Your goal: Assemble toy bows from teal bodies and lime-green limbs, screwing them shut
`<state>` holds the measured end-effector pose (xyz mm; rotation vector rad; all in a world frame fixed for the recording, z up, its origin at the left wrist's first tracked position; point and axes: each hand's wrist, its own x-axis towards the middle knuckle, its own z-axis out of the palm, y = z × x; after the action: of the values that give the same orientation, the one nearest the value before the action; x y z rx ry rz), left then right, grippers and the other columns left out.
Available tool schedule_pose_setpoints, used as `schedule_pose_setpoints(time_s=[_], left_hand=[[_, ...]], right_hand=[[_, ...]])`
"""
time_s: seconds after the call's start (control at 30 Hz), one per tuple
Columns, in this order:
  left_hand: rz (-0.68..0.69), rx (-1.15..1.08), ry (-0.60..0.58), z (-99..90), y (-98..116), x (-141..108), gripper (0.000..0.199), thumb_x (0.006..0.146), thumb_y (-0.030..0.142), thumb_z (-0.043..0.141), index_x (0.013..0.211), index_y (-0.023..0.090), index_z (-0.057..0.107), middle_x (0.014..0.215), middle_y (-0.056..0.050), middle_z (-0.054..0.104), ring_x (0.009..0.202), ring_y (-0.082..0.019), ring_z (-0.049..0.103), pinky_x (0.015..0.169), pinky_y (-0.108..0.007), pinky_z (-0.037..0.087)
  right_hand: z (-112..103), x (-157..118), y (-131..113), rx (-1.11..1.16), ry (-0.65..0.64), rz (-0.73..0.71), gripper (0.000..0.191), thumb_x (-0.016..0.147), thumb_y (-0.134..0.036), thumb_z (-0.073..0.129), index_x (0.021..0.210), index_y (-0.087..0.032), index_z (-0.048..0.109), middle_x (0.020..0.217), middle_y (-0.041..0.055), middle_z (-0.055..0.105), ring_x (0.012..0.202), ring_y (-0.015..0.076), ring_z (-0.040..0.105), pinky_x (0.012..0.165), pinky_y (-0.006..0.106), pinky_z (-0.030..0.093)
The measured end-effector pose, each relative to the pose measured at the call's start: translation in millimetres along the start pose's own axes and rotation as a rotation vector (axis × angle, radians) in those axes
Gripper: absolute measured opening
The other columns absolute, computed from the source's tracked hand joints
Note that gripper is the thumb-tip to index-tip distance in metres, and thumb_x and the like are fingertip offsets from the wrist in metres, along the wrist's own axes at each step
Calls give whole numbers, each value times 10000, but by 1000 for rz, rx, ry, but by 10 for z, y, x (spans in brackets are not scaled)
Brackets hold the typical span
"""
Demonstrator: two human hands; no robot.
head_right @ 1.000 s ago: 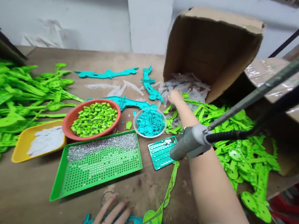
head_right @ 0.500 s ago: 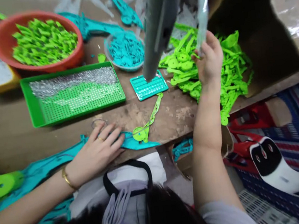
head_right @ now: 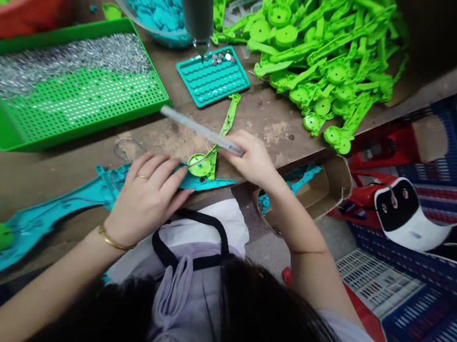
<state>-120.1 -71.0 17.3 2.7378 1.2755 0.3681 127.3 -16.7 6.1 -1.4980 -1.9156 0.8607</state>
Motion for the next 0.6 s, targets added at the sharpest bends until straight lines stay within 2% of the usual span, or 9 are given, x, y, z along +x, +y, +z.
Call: schedule_pose_setpoints(time_s=[0.07,0.13,0.37,0.43,0.5,0.6], left_hand=[[-41,-35,31,77,46,-18,357,949,318,485,1189,93,623,1216,-180,624,1204,-323,524,1080,-520,390],[-71,-48,46,132,62,-40,381,946,325,497,1203,72,620,1234,-193,622,1195,-328,528,1079,-518,388],[-90,-56,26,174,29,-88,456,931,398,530,1259,88,600,1282,-185,614,1214,-331,523,1111,-546,329],[-80,-41,19,179,32,-97,478,928,401,538,1279,81,587,1304,-189,605,1227,-338,518,1116,-555,315],[-77,-26,20,189,38,-106,483,933,398,534,1289,74,583,1314,-189,603,1233,-340,518,1120,-557,310],[-89,-36,36,211,40,-116,464,938,382,530,1285,82,595,1309,-182,611,1228,-330,529,1129,-549,306]], right_hand=[[99,-20,-50,-96,-98,-55,174,868,-285,610,976,-216,728,905,22,663,881,169,635,818,308,501],[151,-3,-66,-148,-142,-46,202,887,-293,580,1008,-225,726,916,26,642,872,170,629,797,294,493],[176,76,-130,-188,-148,71,135,841,-259,610,901,-201,715,885,29,608,830,181,602,764,306,468],[165,84,-151,-137,-155,77,131,828,-267,628,916,-201,700,907,25,624,841,178,599,785,312,473],[143,79,-146,-16,-146,96,217,815,-330,662,993,-206,668,931,16,645,851,171,600,790,314,483],[90,30,-83,268,-17,190,351,839,-497,619,1058,-223,614,885,2,646,780,148,595,716,296,500]])
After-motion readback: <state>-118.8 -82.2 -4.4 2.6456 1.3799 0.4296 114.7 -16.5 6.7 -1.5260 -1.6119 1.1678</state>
